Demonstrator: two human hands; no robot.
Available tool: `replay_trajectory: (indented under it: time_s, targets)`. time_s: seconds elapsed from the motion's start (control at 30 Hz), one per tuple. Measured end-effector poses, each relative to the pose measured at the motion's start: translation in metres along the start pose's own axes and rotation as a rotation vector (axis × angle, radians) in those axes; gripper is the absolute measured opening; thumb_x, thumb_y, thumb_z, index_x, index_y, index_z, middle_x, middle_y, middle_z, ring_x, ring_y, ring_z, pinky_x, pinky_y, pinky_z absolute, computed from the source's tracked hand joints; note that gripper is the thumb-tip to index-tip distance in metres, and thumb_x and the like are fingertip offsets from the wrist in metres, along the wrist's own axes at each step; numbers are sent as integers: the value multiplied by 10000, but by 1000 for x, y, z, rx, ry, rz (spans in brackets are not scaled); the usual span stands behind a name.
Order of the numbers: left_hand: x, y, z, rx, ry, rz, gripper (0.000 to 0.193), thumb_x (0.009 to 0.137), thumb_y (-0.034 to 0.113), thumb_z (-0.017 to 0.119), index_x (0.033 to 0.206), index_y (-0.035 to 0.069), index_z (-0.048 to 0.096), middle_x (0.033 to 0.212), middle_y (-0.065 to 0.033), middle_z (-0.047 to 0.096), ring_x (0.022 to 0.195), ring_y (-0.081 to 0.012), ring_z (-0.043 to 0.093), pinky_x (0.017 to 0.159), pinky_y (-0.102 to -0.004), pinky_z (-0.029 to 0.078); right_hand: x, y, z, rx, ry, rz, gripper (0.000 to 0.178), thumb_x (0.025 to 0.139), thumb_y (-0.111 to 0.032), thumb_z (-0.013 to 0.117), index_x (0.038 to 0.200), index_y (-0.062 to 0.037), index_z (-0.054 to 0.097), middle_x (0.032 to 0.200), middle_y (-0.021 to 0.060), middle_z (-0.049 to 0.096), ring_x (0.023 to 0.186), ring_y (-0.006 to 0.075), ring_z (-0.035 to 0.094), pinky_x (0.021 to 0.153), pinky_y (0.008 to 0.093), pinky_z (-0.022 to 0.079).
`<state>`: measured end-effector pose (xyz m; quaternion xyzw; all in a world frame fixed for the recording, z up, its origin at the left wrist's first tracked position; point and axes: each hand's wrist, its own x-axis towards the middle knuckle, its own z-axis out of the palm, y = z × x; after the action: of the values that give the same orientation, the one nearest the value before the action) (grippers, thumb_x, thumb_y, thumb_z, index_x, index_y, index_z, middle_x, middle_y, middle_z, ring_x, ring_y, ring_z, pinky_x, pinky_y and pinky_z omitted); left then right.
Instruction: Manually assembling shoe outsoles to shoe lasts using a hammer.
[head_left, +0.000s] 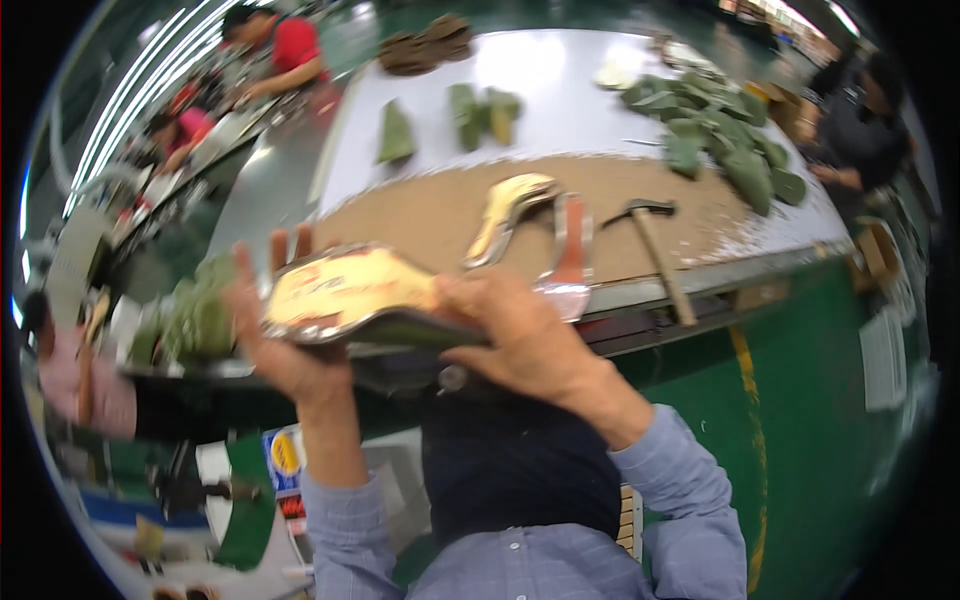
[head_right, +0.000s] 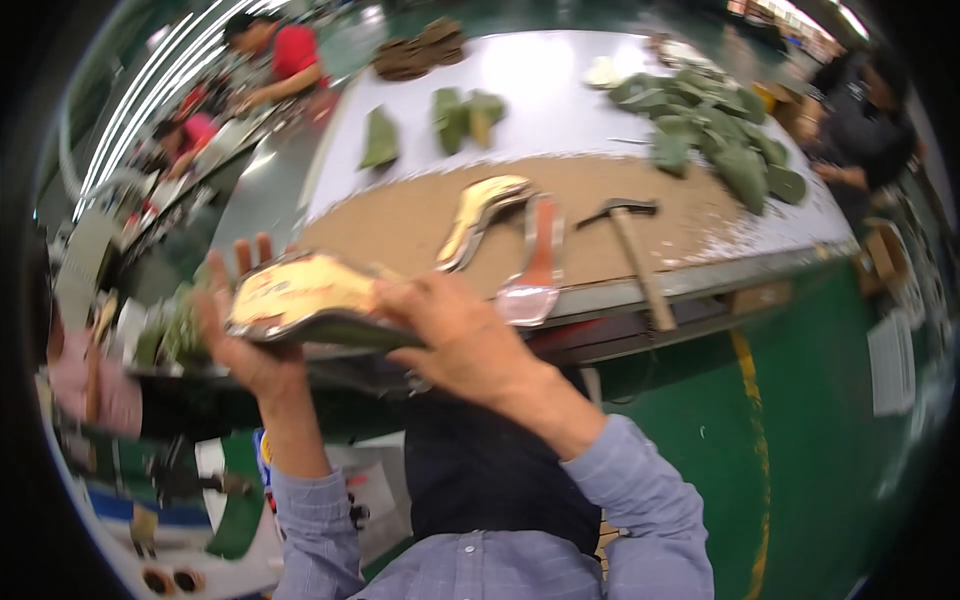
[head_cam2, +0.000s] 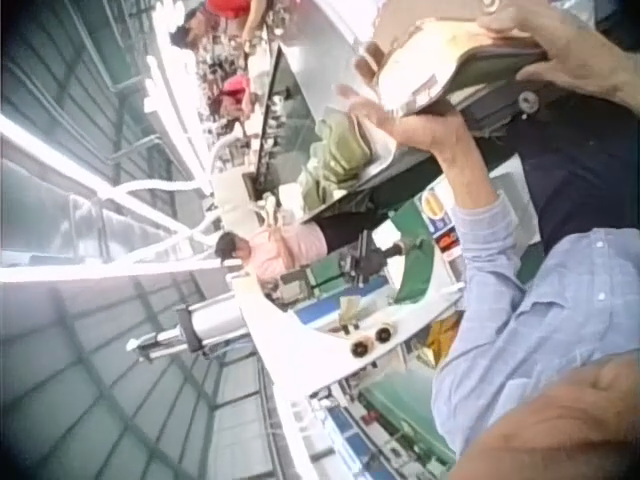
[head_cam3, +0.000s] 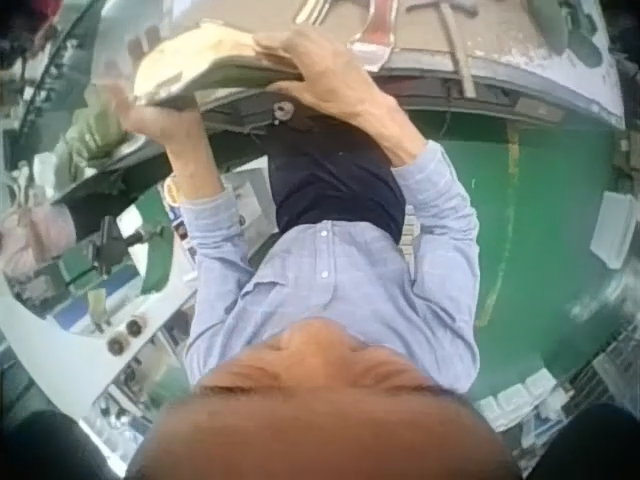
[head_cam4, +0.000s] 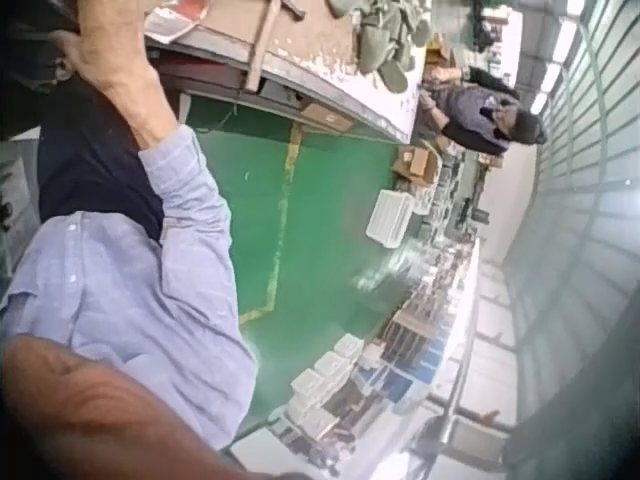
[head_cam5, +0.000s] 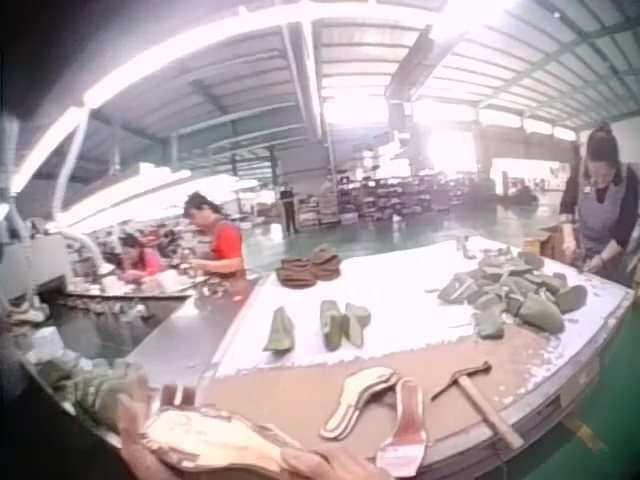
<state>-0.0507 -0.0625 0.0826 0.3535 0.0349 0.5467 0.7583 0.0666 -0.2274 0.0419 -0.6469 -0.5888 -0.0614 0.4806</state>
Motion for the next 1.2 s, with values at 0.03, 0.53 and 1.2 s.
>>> replay_trajectory:
  time_s: [0.03, 0.53, 1.2]
  targets:
    - [-2, 5, -16, 94, 61, 2, 575, 963, 388, 476, 1421, 91, 297, 1194, -162, 545, 1206, -335, 487, 1010, -489, 398, 2, 1, 6, -6, -30, -3, 649, 661, -128, 797, 1232, -100, 491, 979, 140, 540, 926, 345, 553, 783, 422, 486]
    - [-27, 17, -160, 1194, -109, 20, 443, 892, -38, 485, 1332, -22, 433, 1203, -160, 570, 1093, -225, 570, 939, -329, 457, -42, 13, 89, -273, -283, 12, 706, 620, -171, 801, 1266, -169, 515, 973, 113, 518, 889, 290, 528, 771, 398, 477]
    - [55, -80, -75, 1571, -890, -352, 161, 709, 30, 681, 860, -23, 692, 702, -137, 681, 623, -184, 658, 613, -300, 524, -51, 12, 103, -141, -206, 79, 750, 657, -120, 785, 1321, -154, 438, 1092, 144, 487, 973, 300, 502, 843, 391, 454]
